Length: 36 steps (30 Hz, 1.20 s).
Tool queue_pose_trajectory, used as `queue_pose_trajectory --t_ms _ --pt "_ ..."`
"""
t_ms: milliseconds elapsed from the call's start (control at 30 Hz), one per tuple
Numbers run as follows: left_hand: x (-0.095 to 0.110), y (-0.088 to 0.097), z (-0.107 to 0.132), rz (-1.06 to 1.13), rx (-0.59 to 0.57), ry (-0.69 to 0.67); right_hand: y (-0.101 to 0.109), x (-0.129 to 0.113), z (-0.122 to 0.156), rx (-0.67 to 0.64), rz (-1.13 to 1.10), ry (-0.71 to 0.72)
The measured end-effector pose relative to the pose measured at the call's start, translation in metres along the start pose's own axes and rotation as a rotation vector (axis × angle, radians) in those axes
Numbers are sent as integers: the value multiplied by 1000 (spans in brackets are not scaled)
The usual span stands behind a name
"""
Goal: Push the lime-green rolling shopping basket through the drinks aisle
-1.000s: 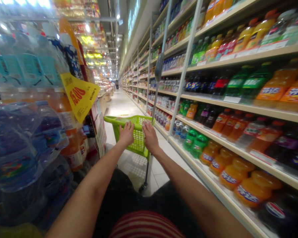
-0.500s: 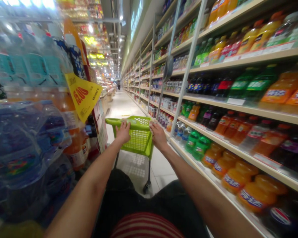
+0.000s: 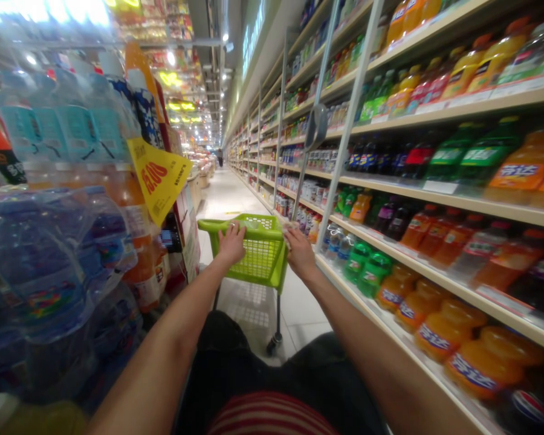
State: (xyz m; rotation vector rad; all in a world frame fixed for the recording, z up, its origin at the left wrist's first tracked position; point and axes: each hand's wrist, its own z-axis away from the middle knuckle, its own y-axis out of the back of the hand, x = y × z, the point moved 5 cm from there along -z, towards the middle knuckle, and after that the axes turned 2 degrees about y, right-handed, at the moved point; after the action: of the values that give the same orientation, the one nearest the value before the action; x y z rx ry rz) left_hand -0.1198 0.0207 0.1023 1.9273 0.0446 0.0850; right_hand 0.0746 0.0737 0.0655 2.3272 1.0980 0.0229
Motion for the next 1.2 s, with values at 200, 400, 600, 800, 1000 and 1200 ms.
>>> queue_pose_trajectory --t_ms 200,400,600,800,1000,1200 --pt "-7 -5 0 3 -53 77 3 2 -1 20 32 -29" --pt "0 -5 2 -8 -61 68 -14 -34 -5 5 -16 96" --pt "9 -6 3 -21 -41 49 -21 -36 8 -53 39 192" --pt "18 -10 3 -7 -42 23 9 7 15 58 213 -2" --pt "22 -11 3 -12 -45 11 -5 -20 10 18 197 68" --pt "21 -10 4 -15 -38 5 -6 -20 11 -25 211 105"
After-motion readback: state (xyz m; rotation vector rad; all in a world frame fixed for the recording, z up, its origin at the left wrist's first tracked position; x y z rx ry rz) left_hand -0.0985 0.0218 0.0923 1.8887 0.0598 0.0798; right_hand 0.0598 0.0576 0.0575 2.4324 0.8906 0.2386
